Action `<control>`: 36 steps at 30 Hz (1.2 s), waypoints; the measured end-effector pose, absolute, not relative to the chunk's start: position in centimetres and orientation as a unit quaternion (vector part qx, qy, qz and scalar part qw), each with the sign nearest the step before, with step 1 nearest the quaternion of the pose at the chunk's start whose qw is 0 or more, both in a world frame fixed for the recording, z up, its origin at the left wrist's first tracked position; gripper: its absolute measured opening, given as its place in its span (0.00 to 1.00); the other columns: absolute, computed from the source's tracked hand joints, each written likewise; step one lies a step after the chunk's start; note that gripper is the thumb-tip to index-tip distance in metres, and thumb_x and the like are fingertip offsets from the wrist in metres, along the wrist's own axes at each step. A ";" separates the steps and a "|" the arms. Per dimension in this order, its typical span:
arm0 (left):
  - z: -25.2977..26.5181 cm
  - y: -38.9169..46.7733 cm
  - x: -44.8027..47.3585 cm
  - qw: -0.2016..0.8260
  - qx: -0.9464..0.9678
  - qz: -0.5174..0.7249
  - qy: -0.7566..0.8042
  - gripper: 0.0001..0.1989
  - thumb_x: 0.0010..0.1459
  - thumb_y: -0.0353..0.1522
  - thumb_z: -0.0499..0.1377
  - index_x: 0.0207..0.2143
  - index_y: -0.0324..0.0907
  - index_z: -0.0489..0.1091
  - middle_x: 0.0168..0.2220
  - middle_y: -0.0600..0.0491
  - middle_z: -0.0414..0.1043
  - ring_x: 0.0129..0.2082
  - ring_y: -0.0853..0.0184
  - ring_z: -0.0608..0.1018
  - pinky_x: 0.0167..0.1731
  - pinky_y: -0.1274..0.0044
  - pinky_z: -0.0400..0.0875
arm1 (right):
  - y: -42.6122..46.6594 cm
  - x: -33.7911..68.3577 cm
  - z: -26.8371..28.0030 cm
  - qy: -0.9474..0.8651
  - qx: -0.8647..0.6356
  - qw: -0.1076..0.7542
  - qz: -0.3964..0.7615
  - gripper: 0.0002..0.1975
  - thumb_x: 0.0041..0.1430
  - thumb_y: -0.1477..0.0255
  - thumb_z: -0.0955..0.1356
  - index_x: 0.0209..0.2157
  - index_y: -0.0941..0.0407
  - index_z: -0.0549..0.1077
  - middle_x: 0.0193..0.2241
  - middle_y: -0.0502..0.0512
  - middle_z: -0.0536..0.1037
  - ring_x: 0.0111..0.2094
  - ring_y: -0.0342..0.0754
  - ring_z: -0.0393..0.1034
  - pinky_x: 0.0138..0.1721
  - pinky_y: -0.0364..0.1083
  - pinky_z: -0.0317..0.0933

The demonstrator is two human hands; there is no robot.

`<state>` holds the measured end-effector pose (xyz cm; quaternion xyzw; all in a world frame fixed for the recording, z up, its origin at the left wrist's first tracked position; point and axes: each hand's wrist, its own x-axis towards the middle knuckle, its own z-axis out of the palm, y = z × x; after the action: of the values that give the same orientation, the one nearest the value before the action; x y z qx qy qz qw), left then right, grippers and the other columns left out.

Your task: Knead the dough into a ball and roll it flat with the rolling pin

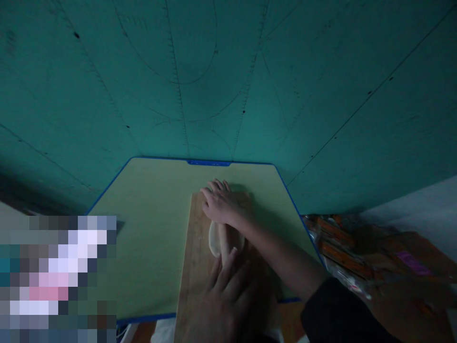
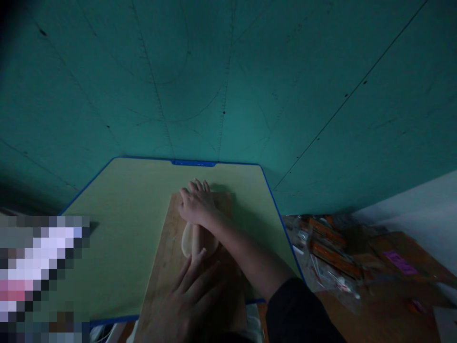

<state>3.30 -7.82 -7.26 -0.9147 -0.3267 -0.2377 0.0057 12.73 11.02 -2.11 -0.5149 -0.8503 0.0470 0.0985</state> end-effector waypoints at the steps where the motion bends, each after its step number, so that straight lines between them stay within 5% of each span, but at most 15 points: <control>1: -6.9 -7.7 4.3 0.005 -0.914 -0.246 -0.323 0.23 0.62 0.33 0.59 0.60 0.45 0.68 0.63 0.52 0.68 0.71 0.44 0.48 0.66 0.47 0.51 | 11.1 13.5 -2.3 -0.846 -0.521 0.094 0.057 0.19 0.65 0.71 0.62 0.55 0.57 0.72 0.60 0.64 0.69 0.65 0.59 0.55 0.66 0.61 0.43; 7: -4.0 -7.0 8.7 -0.040 -0.931 -0.214 -0.293 0.16 0.66 0.39 0.55 0.45 0.39 0.78 0.51 0.46 0.78 0.61 0.50 0.71 0.66 0.54 0.55 | 11.0 18.7 -2.8 -0.786 -0.597 0.045 0.151 0.25 0.71 0.67 0.57 0.66 0.54 0.62 0.70 0.62 0.56 0.71 0.57 0.45 0.68 0.63 0.37; 14: -3.3 -6.9 9.4 -0.060 -0.938 -0.197 -0.278 0.19 0.65 0.42 0.57 0.46 0.38 0.78 0.51 0.44 0.79 0.60 0.51 0.73 0.64 0.59 0.62 | 10.3 20.1 -2.6 -0.770 -0.621 0.033 0.145 0.27 0.73 0.64 0.54 0.67 0.57 0.59 0.70 0.65 0.56 0.71 0.59 0.45 0.68 0.63 0.38; 20: -5.9 -7.5 4.3 -0.030 -0.917 -0.226 -0.326 0.25 0.64 0.31 0.56 0.64 0.42 0.65 0.67 0.48 0.63 0.70 0.52 0.56 0.64 0.59 0.63 | 10.3 14.1 -2.5 -0.797 -0.591 0.070 0.106 0.25 0.71 0.66 0.58 0.66 0.58 0.62 0.69 0.67 0.57 0.70 0.60 0.49 0.68 0.63 0.41; 24: -7.1 -8.6 0.7 -0.045 -0.880 -0.250 -0.400 0.34 0.62 0.25 0.52 0.70 0.45 0.53 0.70 0.46 0.55 0.70 0.52 0.57 0.62 0.55 0.66 | 10.1 10.2 -2.2 -0.820 -0.560 0.105 0.046 0.19 0.68 0.68 0.60 0.55 0.59 0.71 0.63 0.68 0.68 0.67 0.62 0.56 0.66 0.65 0.45; 31: -5.1 -8.5 1.6 -0.080 -0.878 -0.247 -0.403 0.32 0.60 0.25 0.52 0.67 0.42 0.58 0.72 0.45 0.48 0.72 0.46 0.48 0.60 0.49 0.65 | 10.4 10.9 -2.4 -0.838 -0.535 0.086 0.063 0.18 0.67 0.71 0.61 0.54 0.57 0.73 0.62 0.66 0.69 0.67 0.61 0.54 0.67 0.65 0.43; 36: -2.6 -7.3 5.8 -0.124 -0.905 -0.175 -0.368 0.26 0.61 0.28 0.56 0.62 0.45 0.65 0.67 0.47 0.61 0.71 0.46 0.50 0.62 0.45 0.59 | 10.9 15.7 -2.7 -0.796 -0.581 0.062 0.160 0.25 0.67 0.71 0.61 0.65 0.54 0.64 0.69 0.64 0.57 0.70 0.59 0.49 0.67 0.63 0.41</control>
<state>5.75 -7.28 -2.63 -0.9049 -0.3680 -0.1747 -0.1236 15.74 10.86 -2.66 -0.5812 -0.7955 0.1596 0.0617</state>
